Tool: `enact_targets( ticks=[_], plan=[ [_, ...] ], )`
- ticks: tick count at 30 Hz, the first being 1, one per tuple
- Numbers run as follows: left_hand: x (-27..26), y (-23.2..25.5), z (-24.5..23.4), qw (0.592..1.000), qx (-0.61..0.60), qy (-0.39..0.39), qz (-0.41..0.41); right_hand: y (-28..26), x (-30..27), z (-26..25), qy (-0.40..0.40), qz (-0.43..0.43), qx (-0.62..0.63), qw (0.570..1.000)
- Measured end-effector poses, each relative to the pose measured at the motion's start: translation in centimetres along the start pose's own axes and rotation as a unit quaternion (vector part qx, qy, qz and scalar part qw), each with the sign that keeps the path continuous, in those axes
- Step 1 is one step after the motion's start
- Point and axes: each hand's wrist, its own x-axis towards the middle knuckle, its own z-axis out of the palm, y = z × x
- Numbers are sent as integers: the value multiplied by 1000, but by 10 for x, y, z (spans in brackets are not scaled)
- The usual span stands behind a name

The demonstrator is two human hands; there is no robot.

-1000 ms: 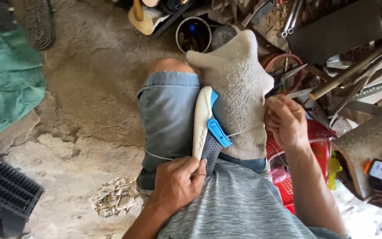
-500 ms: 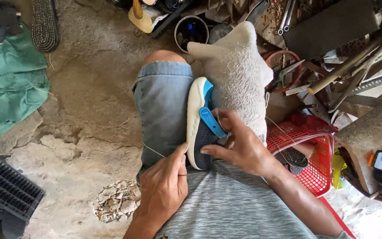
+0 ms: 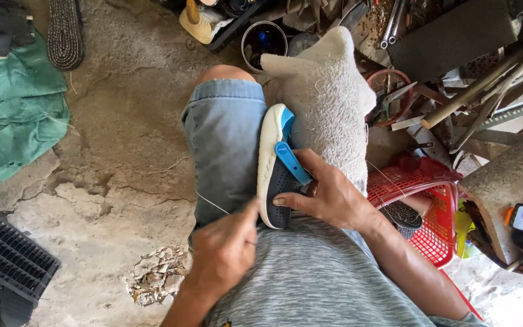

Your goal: A person is hand-sewing the sole of a shoe using a specialized hook tool and white thread in a workshop environment.

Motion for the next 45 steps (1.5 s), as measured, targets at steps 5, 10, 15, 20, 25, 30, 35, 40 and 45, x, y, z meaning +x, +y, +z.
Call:
enact_targets(
  ticks=[5,10,15,20,25,30,35,40,45],
  plan=[
    [6,-8,-36,985,12,-59,-164,1,1,-2,-6,-23,27,999],
    [14,-4,-59,988,-20,-120,-92,1,2,-2,-11,-42,32,999],
    [20,-7,-65,988,36,-134,-64,0,1,-3,-8,-27,34,999],
    [20,-11,-67,984,73,-149,-62,-2,2,-3,-9,-4,27,1000],
    [22,-13,-70,977,99,-173,-70,-1,3,-2,-7,-6,15,1000],
    [34,-16,-76,966,122,-217,-65,3,6,4,10,-53,17,998],
    [53,-25,-77,932,147,-324,-68,12,9,13,53,-104,20,993],
    [65,-30,-75,901,174,-394,-45,19,12,19,83,-129,4,988],
    [71,-40,-73,904,147,-399,-34,23,14,23,98,-129,9,987]
  ],
)
